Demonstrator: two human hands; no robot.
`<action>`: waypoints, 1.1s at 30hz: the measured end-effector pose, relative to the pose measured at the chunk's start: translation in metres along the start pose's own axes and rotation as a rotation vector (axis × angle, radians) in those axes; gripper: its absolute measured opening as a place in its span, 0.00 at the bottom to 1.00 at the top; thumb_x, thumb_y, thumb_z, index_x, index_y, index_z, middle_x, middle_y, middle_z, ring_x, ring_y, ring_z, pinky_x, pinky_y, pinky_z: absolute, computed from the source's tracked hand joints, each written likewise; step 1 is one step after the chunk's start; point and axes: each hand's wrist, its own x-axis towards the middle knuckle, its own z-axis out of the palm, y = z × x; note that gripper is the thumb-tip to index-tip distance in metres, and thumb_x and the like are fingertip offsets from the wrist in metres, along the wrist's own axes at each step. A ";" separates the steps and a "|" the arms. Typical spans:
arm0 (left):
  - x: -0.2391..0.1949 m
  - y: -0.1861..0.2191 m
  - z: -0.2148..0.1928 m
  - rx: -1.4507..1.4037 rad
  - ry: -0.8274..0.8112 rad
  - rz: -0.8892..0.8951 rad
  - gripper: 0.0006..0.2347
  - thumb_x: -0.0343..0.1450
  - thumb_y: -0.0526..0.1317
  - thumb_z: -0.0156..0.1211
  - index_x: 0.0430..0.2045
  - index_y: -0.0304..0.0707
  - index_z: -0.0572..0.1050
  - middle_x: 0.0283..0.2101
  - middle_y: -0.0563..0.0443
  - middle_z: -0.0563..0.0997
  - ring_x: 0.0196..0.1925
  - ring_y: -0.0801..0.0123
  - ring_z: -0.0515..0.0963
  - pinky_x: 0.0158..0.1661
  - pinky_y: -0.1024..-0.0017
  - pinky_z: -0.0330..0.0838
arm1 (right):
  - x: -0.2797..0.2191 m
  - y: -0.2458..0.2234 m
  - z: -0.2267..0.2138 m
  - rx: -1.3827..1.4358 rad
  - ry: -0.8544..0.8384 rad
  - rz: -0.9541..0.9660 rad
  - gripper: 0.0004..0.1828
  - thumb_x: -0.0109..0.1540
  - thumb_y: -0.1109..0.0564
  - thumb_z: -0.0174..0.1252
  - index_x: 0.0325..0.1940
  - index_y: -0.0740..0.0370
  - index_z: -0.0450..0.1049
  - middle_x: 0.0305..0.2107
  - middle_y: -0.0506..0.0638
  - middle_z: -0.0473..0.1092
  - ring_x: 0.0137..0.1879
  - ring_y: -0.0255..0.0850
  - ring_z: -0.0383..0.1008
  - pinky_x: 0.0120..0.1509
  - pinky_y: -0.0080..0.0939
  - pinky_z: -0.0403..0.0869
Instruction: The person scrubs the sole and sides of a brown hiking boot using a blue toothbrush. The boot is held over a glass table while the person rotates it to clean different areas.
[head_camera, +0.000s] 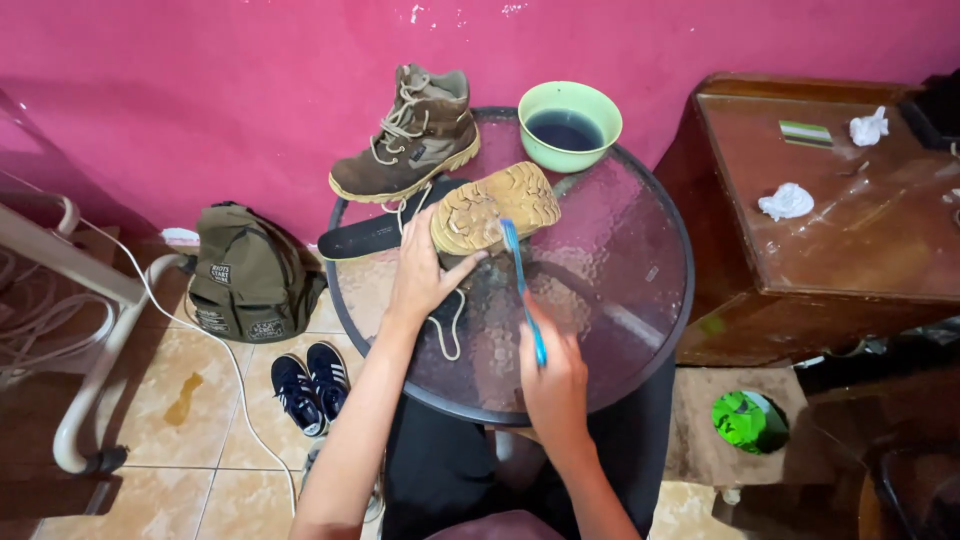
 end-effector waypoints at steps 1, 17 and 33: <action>-0.001 -0.001 0.000 0.000 0.005 -0.002 0.35 0.63 0.48 0.78 0.57 0.25 0.66 0.47 0.33 0.76 0.50 0.40 0.78 0.56 0.51 0.69 | -0.003 0.003 -0.001 -0.002 -0.003 -0.004 0.19 0.66 0.52 0.58 0.62 0.41 0.76 0.45 0.45 0.80 0.50 0.47 0.79 0.57 0.51 0.74; -0.007 -0.006 0.008 0.048 -0.051 0.094 0.36 0.61 0.50 0.78 0.58 0.26 0.67 0.53 0.35 0.76 0.57 0.44 0.77 0.60 0.51 0.67 | 0.012 -0.015 -0.003 0.055 -0.033 0.099 0.18 0.66 0.51 0.58 0.61 0.40 0.77 0.39 0.51 0.80 0.46 0.54 0.80 0.53 0.54 0.76; -0.002 -0.006 0.003 -0.006 -0.040 0.043 0.35 0.62 0.47 0.79 0.56 0.24 0.66 0.48 0.32 0.76 0.52 0.40 0.77 0.57 0.49 0.68 | 0.052 0.000 0.017 0.157 -0.041 -0.044 0.20 0.66 0.56 0.60 0.62 0.41 0.76 0.43 0.54 0.79 0.51 0.53 0.79 0.54 0.52 0.77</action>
